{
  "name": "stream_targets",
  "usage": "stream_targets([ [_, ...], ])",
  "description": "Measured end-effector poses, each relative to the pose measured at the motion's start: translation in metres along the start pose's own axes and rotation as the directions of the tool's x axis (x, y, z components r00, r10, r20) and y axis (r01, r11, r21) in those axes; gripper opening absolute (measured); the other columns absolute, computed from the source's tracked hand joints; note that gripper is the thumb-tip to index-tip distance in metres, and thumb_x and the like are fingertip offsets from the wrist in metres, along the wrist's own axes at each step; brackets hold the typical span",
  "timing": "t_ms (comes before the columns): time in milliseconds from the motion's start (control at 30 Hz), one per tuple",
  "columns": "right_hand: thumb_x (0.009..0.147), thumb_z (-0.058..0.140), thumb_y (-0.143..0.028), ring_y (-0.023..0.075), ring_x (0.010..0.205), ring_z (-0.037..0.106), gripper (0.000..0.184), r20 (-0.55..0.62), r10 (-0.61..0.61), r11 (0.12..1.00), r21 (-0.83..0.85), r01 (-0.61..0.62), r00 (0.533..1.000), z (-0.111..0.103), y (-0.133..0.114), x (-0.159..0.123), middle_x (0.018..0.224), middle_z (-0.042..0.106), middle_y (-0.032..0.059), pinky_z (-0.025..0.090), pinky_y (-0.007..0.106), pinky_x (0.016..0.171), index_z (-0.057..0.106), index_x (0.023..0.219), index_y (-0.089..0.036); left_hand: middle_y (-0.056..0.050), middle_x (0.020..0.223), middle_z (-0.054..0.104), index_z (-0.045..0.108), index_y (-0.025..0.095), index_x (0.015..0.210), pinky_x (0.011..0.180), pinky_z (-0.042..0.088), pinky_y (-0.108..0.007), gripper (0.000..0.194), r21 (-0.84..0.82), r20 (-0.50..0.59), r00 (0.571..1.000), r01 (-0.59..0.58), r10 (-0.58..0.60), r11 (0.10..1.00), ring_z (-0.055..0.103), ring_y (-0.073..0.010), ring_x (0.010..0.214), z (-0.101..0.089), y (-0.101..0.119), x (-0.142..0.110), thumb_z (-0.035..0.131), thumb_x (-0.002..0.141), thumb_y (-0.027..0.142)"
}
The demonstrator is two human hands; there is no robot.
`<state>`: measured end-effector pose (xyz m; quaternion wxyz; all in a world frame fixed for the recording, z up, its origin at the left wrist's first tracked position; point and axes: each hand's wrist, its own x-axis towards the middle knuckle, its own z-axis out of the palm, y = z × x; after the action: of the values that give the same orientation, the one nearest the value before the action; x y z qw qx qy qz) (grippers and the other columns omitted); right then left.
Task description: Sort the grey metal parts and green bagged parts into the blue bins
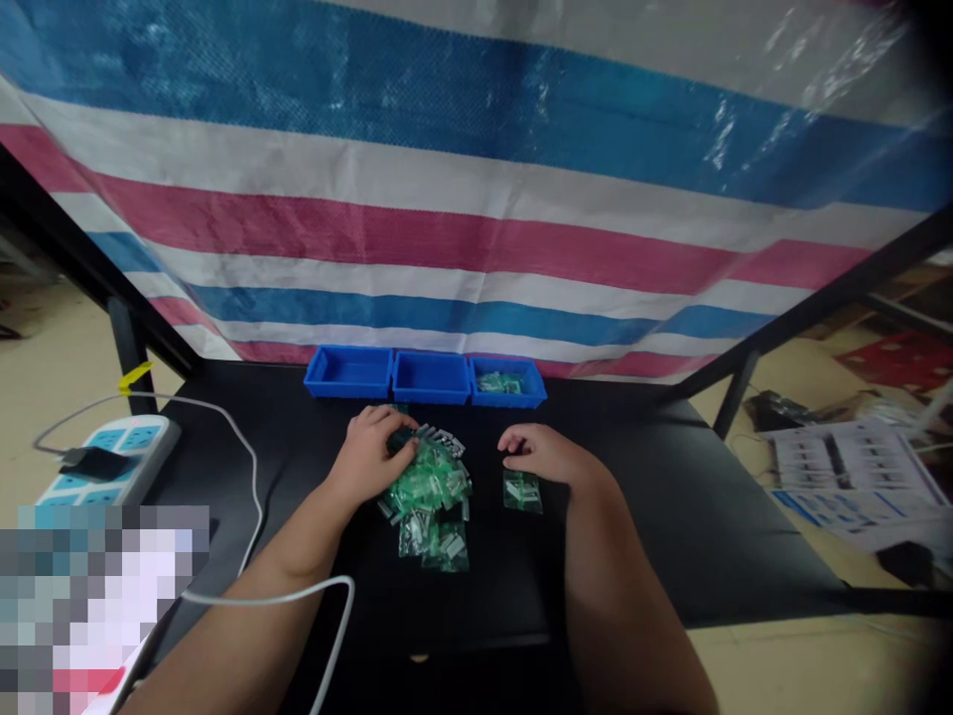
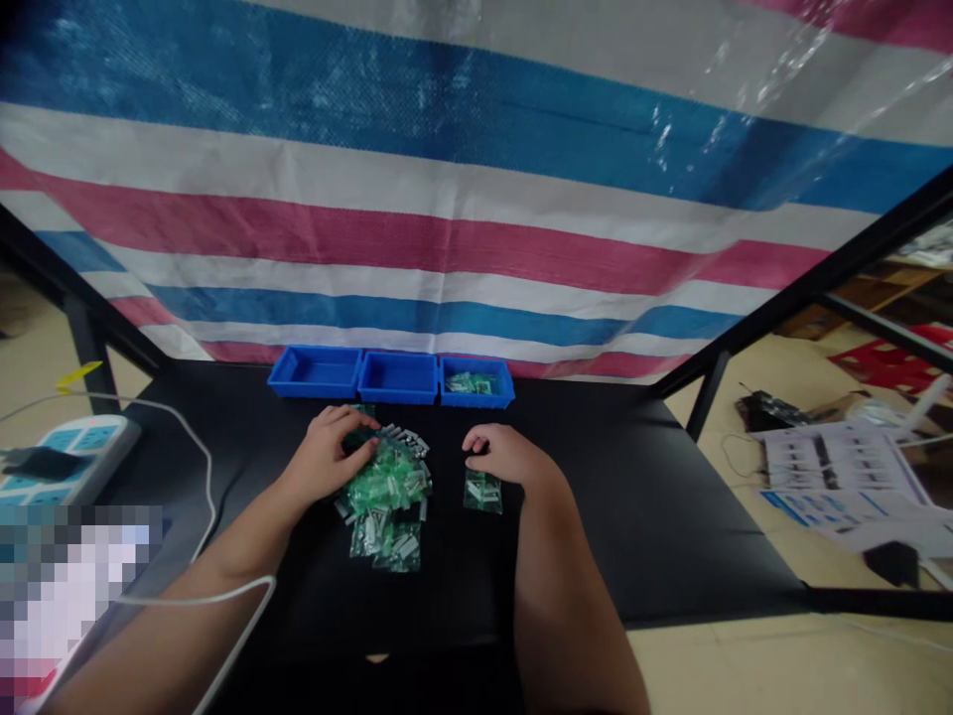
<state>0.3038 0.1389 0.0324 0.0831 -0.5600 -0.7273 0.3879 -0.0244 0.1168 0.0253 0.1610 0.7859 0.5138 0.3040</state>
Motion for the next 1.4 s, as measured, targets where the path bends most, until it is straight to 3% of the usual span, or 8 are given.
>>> stream_targets([
  [133, 0.058, 0.086, -0.034, 0.0154, 0.074, 0.062, 0.055, 0.001, 0.11, 0.992, -0.064, -0.109, 0.994, -0.005, 0.0, -0.011, 0.097, 0.07, 0.0024, 0.044, 0.025, 0.061, 0.067, 0.108, -0.022, -0.004, 0.1, 0.068, 0.07, 0.026, 0.102, 0.09, 0.042, -0.041, 0.018, -0.008, -0.007, 1.0, 0.005, -0.005, 1.0, 0.057, -0.0247, 0.1, 0.0, -0.001, 0.0, 0.061, 0.088, 0.03],
  [433, 0.063, 0.076, -0.02, 0.0174, 0.07, 0.068, 0.017, 0.058, 0.163, 0.985, -0.059, -0.16, 0.985, 0.005, -0.008, 0.0, 0.079, 0.075, 0.0029, 0.044, 0.025, 0.059, 0.073, 0.08, -0.019, -0.003, 0.098, 0.068, 0.07, 0.025, 0.102, 0.09, 0.043, -0.041, 0.017, -0.014, -0.014, 1.0, 0.011, -0.011, 1.0, 0.057, -0.0242, 0.098, 0.001, -0.002, 0.0, 0.06, 0.089, 0.03],
  [633, 0.07, 0.071, -0.024, 0.017, 0.071, 0.068, 0.019, 0.097, -0.015, 0.978, 0.208, -0.006, 0.995, 0.008, 0.001, 0.006, 0.079, 0.075, 0.0029, 0.048, 0.025, 0.063, 0.076, 0.087, -0.018, -0.004, 0.097, 0.068, 0.07, 0.025, 0.102, 0.09, 0.043, -0.04, 0.016, -0.024, -0.036, 0.999, 0.012, -0.013, 1.0, 0.057, -0.024, 0.098, 0.003, -0.004, 0.001, 0.059, 0.09, 0.03],
  [767, 0.079, 0.07, -0.032, 0.0127, 0.064, 0.062, 0.017, -0.123, -0.15, 0.919, 0.349, 0.184, 0.981, 0.002, -0.004, 0.008, 0.073, 0.07, 0.0004, 0.048, 0.024, 0.062, 0.075, 0.087, -0.018, -0.004, 0.096, 0.068, 0.07, 0.025, 0.101, 0.088, 0.044, -0.04, 0.016, -0.028, -0.043, 0.999, 0.007, -0.008, 1.0, 0.058, -0.0235, 0.097, 0.002, -0.003, 0.001, 0.06, 0.09, 0.029],
  [967, 0.073, 0.08, -0.038, 0.0112, 0.06, 0.062, 0.027, -0.595, 0.086, 0.613, 0.664, 0.429, 0.799, 0.005, -0.011, 0.027, 0.07, 0.064, -0.0027, 0.056, 0.026, 0.06, 0.069, 0.088, -0.019, -0.003, 0.095, 0.068, 0.071, 0.025, 0.101, 0.087, 0.044, -0.039, 0.016, -0.035, -0.045, 0.999, 0.01, -0.012, 0.999, 0.059, -0.023, 0.095, 0.002, -0.003, 0.001, 0.06, 0.089, 0.029],
  [1100, 0.062, 0.086, -0.041, 0.014, 0.068, 0.066, 0.042, -0.681, 0.367, 0.49, 0.721, 0.49, 0.634, 0.009, -0.003, 0.043, 0.074, 0.064, -0.002, 0.062, 0.034, 0.072, 0.062, 0.089, -0.019, -0.003, 0.095, 0.068, 0.071, 0.025, 0.101, 0.086, 0.044, -0.038, 0.016, -0.045, -0.034, 0.999, 0.012, -0.013, 0.999, 0.06, -0.0228, 0.095, 0.0, -0.001, 0.001, 0.06, 0.089, 0.028],
  [1267, 0.077, 0.072, -0.043, 0.0184, 0.071, 0.062, 0.03, -0.887, 0.21, 0.893, 0.345, 0.288, 0.411, 0.011, 0.013, 0.047, 0.077, 0.063, 0.0013, 0.059, 0.039, 0.072, 0.062, 0.094, -0.02, -0.003, 0.093, 0.068, 0.071, 0.025, 0.101, 0.086, 0.045, -0.038, 0.016, -0.051, -0.03, 0.999, 0.016, -0.017, 0.999, 0.06, -0.0224, 0.094, -0.001, 0.0, 0.0, 0.059, 0.089, 0.028],
  [1400, 0.088, 0.06, -0.034, 0.0283, 0.109, 0.059, 0.024, -0.876, -0.169, 0.984, -0.173, 0.032, 0.453, 0.014, 0.008, 0.046, 0.112, 0.069, 0.0119, 0.044, 0.051, 0.102, 0.071, 0.104, -0.02, -0.003, 0.092, 0.068, 0.071, 0.025, 0.101, 0.086, 0.045, -0.038, 0.017, -0.052, -0.031, 0.999, 0.015, -0.016, 0.999, 0.06, -0.0226, 0.094, -0.001, 0.0, 0.0, 0.059, 0.089, 0.028],
])
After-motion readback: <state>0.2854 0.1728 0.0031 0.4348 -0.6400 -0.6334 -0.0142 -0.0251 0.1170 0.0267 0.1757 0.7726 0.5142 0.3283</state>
